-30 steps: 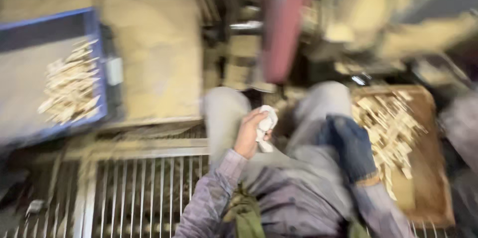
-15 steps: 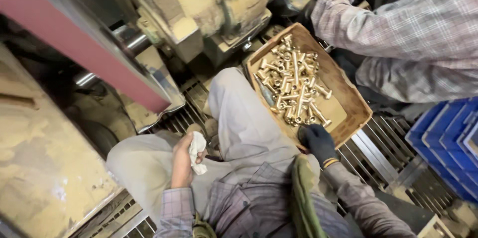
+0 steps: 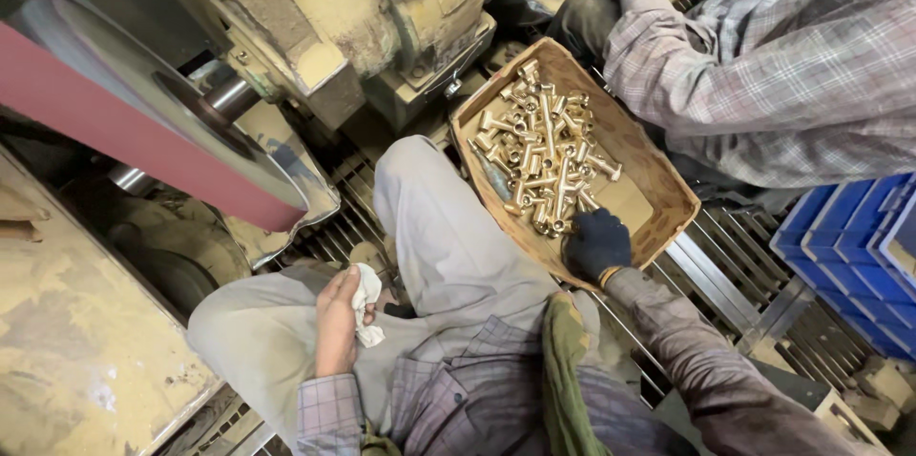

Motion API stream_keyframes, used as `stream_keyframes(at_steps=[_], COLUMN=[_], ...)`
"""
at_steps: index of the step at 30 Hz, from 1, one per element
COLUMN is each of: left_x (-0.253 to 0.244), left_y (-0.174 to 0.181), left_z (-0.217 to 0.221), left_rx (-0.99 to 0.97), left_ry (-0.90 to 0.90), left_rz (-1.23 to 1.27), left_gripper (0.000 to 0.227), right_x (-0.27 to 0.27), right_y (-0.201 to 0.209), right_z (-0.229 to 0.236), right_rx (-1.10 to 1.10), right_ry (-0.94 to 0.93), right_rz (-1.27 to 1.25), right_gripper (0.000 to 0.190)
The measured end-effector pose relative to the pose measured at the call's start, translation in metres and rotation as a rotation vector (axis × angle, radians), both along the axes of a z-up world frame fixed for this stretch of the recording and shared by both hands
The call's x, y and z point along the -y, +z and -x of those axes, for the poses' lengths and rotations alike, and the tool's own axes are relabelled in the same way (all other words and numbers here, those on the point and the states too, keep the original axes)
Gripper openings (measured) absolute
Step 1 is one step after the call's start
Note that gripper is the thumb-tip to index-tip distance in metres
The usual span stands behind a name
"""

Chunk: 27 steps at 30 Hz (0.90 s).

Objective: The person sits at a belt grinding machine and repeatedly grinds small brass-colored metal parts. They hold each part with a cloth, press it against the moving belt, and then place the finished part into a cardboard box. The process is repeated for multiple items.

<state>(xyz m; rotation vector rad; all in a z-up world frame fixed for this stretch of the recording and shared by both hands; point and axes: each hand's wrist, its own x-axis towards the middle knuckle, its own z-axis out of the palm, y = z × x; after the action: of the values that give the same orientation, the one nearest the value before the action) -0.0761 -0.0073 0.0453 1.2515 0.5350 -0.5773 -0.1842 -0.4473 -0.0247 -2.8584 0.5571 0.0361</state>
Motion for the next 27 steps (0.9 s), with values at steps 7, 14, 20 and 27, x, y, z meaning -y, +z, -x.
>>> stream_keyframes(at_steps=[7,14,20,27], left_x=[0.006,0.006,0.003,0.002], left_y=[0.003,0.012,0.013,0.01], left_z=[-0.001,-0.001,-0.001,0.001], left_rx=[0.035,0.026,0.036,0.027], left_ry=[-0.03,-0.003,0.002,-0.006], left_rz=[0.038,0.051,0.037,0.036], left_gripper=[0.027,0.027,0.028,0.028], right_x=[-0.022,-0.021,-0.011,-0.008], right_y=[0.008,0.058,0.086,0.133], right_z=[-0.02,-0.022,-0.015,-0.013], right_rx=[0.005,-0.085,-0.383,-0.552], right_ry=[-0.063,0.123,0.017,-0.115], right_rz=[0.016,0.037,-0.112,-0.42], right_gripper=[0.021,0.024,0.045,0.039])
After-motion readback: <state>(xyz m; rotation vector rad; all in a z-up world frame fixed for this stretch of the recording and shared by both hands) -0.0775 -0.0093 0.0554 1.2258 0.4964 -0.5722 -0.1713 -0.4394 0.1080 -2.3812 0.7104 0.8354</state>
